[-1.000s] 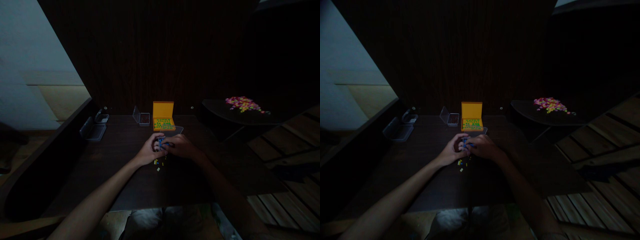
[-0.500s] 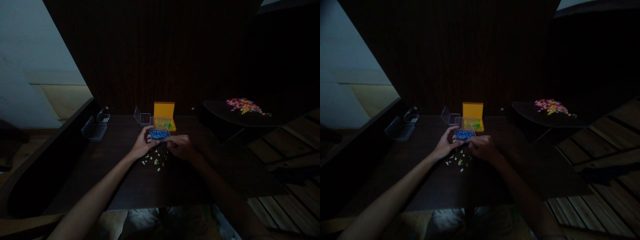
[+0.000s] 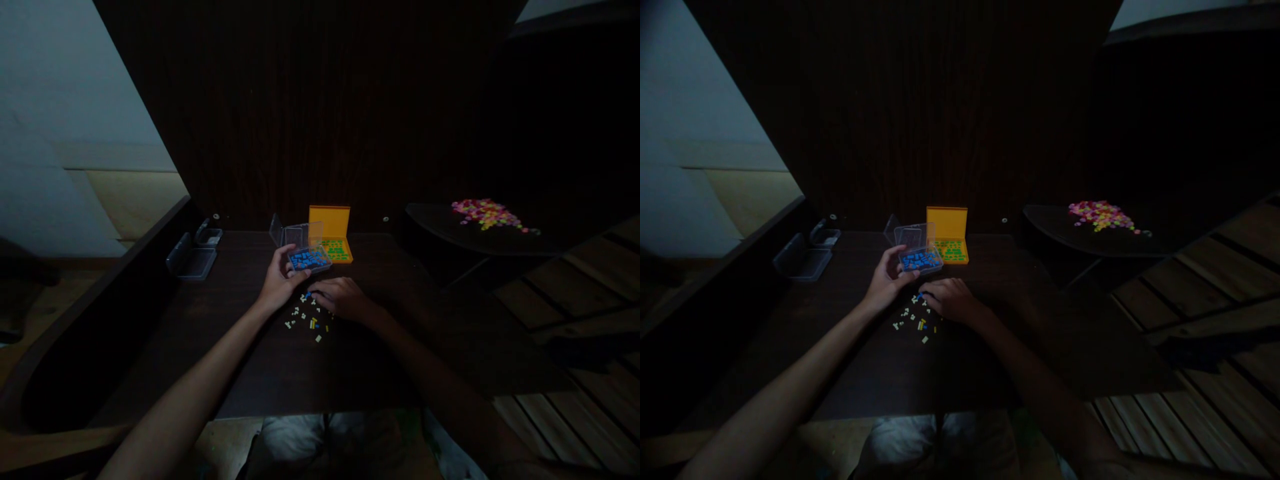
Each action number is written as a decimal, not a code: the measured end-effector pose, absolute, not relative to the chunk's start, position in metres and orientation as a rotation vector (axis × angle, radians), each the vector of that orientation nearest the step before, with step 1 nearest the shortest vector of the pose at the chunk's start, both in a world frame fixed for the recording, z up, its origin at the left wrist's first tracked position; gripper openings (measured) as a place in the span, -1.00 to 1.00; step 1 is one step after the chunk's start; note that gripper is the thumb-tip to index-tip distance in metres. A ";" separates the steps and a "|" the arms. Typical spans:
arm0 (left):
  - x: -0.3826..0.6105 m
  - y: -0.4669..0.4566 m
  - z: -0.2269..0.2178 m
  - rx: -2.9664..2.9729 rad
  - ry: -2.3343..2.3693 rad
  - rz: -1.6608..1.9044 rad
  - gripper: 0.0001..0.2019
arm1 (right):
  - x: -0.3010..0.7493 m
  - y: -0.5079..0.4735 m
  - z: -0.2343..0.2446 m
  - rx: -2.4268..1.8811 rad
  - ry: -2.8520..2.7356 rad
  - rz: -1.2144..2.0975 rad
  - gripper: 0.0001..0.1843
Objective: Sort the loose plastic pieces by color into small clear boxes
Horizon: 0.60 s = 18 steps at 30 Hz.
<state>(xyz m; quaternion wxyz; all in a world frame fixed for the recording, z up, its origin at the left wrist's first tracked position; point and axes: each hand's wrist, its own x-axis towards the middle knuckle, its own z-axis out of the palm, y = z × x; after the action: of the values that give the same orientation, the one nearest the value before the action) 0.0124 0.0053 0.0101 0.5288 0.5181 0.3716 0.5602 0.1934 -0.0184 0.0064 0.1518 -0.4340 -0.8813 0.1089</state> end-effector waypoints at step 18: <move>0.012 0.004 0.012 1.218 0.895 1.309 -0.36 | 0.201 -0.012 0.016 -1.371 -2.523 0.430 -0.82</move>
<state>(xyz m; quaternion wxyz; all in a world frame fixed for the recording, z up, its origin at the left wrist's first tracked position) 0.0124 0.0042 0.0116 0.5402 0.5126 0.3767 0.5508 0.2011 -0.0119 0.0156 0.1186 -0.4689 -0.8628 0.1469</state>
